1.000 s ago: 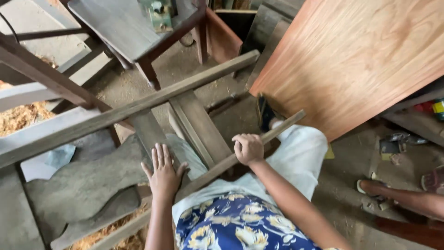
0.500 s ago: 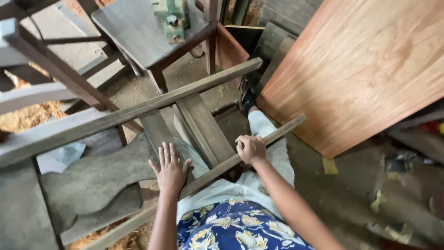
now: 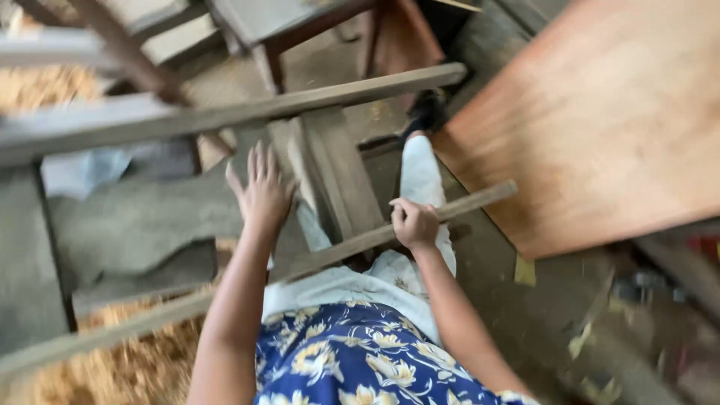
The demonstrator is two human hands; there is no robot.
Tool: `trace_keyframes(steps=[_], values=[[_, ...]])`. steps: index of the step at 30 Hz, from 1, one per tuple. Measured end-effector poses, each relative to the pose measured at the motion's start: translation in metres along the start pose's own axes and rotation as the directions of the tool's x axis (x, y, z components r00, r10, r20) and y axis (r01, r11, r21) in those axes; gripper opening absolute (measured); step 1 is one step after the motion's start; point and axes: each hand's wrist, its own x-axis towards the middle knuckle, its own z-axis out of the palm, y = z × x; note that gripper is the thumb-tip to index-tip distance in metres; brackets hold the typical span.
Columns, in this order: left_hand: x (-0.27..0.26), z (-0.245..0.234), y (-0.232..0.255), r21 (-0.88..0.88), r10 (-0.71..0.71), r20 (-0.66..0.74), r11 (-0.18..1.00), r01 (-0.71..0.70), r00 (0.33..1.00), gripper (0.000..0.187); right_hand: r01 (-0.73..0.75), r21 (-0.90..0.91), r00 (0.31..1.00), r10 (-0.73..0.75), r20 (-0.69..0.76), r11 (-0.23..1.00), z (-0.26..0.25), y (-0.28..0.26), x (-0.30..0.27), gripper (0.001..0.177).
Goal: Sand the wooden surfaces of a chair frame using sandpaper to smooth the finish
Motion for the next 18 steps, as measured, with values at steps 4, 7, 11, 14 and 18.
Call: trace_keyframes(steps=[4, 7, 11, 14, 18], values=[[0.029, 0.02, -0.008, 0.045, -0.036, -0.021, 0.998, 0.037, 0.999, 0.086, 0.088, -0.009, 0.984, -0.088, -0.153, 0.996, 0.002, -0.001, 0.002, 0.018], [-0.036, -0.013, 0.011, 0.068, -0.024, 0.039, 0.997, 0.021, 0.999, 0.092, 0.143, 0.005, 0.968, -0.139, -0.21, 0.99, -0.001, 0.002, 0.003, 0.019], [-0.106, -0.029, 0.011, -0.084, 0.022, 0.145, 0.996, -0.01, 0.989, 0.093, 0.148, -0.002, 0.959, -0.144, -0.244, 0.989, 0.005, 0.011, 0.001, 0.023], [-0.067, -0.053, 0.017, -0.115, 0.005, 0.047, 0.993, 0.0, 0.999, 0.089, 0.139, -0.034, 0.955, -0.143, -0.262, 0.99, 0.002, 0.003, 0.004, 0.022], [0.02, -0.028, 0.007, 0.001, 0.0, -0.009, 1.0, 0.0, 1.0, 0.095, 0.119, -0.011, 0.955, -0.118, -0.273, 0.993, -0.004, -0.003, 0.005, 0.021]])
